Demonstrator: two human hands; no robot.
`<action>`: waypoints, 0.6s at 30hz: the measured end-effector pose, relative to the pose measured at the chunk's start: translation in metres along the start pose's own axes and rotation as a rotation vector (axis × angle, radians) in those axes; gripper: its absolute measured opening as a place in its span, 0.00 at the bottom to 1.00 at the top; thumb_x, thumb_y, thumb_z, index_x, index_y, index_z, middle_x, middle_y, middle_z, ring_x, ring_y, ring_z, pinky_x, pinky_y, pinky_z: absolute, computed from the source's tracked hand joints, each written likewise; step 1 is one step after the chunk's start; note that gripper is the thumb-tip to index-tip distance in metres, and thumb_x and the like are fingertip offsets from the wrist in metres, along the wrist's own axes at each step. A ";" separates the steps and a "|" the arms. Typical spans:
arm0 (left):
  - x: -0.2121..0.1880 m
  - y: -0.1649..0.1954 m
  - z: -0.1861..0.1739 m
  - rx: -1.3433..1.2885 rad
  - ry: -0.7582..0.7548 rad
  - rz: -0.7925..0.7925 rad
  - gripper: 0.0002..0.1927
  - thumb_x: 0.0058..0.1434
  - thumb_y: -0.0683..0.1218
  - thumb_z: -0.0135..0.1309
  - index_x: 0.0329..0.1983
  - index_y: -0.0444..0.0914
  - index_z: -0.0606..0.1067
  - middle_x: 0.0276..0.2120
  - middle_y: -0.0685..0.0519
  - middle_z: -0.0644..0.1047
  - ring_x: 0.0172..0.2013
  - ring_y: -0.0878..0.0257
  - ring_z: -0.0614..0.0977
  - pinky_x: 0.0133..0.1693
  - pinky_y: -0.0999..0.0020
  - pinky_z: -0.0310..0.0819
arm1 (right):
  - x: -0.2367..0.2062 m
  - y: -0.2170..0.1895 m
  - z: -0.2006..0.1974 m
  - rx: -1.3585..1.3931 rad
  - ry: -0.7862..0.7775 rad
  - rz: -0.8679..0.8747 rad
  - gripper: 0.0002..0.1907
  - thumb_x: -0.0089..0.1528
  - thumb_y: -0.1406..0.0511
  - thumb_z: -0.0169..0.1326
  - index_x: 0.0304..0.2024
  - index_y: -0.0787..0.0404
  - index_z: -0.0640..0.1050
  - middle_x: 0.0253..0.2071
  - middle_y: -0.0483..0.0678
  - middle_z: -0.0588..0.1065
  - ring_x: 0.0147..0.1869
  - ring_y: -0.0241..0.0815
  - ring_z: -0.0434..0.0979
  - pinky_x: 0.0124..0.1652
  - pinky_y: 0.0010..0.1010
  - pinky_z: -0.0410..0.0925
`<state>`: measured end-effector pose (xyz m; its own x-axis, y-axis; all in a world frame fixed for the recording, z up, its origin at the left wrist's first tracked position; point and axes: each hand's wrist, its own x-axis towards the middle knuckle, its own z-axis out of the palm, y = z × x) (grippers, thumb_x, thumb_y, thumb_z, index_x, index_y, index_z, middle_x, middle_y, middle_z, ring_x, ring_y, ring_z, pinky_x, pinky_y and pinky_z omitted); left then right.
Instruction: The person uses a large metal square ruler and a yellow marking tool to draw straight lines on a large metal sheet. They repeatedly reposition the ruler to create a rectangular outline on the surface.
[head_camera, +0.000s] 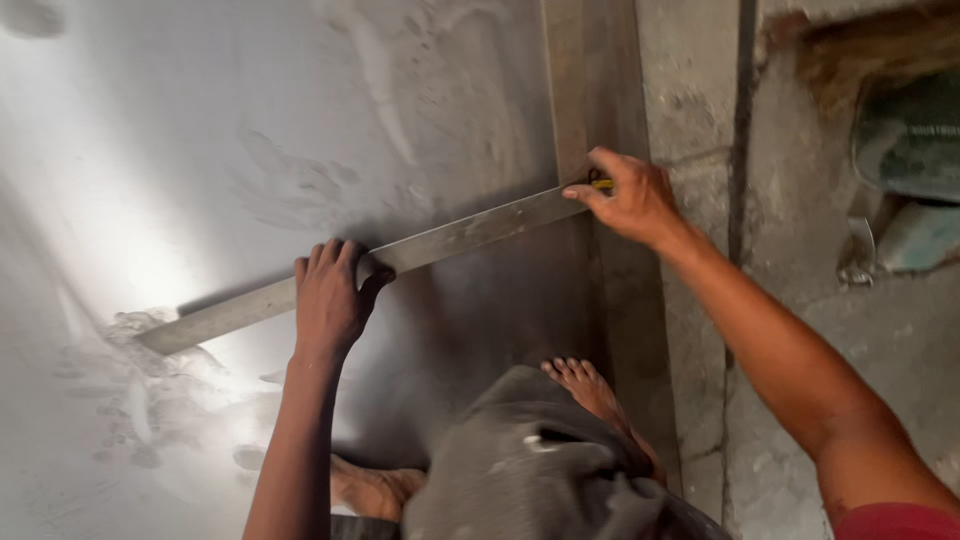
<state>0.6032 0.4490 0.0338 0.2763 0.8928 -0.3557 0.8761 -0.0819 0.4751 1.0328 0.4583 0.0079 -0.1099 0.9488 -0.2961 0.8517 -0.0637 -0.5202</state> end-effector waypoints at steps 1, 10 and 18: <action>0.004 0.010 0.005 -0.001 -0.023 0.020 0.20 0.58 0.56 0.65 0.42 0.38 0.76 0.41 0.49 0.77 0.48 0.50 0.75 0.50 0.52 0.64 | -0.009 0.011 -0.007 -0.040 -0.086 0.110 0.31 0.60 0.45 0.64 0.45 0.66 0.76 0.33 0.56 0.78 0.38 0.54 0.80 0.39 0.45 0.71; -0.019 0.041 0.033 0.164 -0.094 0.007 0.22 0.56 0.56 0.65 0.44 0.36 0.76 0.42 0.48 0.78 0.47 0.50 0.76 0.50 0.54 0.68 | -0.059 0.042 0.002 -0.057 -0.065 0.099 0.34 0.58 0.43 0.63 0.49 0.65 0.78 0.39 0.56 0.80 0.43 0.55 0.81 0.40 0.46 0.72; -0.024 0.036 0.038 0.129 -0.090 0.000 0.23 0.53 0.53 0.66 0.46 0.36 0.77 0.44 0.46 0.77 0.48 0.47 0.75 0.49 0.52 0.70 | -0.082 0.037 -0.013 0.074 0.048 0.210 0.26 0.55 0.55 0.70 0.48 0.62 0.78 0.41 0.52 0.81 0.43 0.47 0.83 0.40 0.37 0.75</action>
<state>0.6427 0.4082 0.0288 0.3054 0.8499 -0.4295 0.9179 -0.1429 0.3701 1.0800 0.3822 0.0236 0.0919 0.9260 -0.3662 0.8131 -0.2821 -0.5093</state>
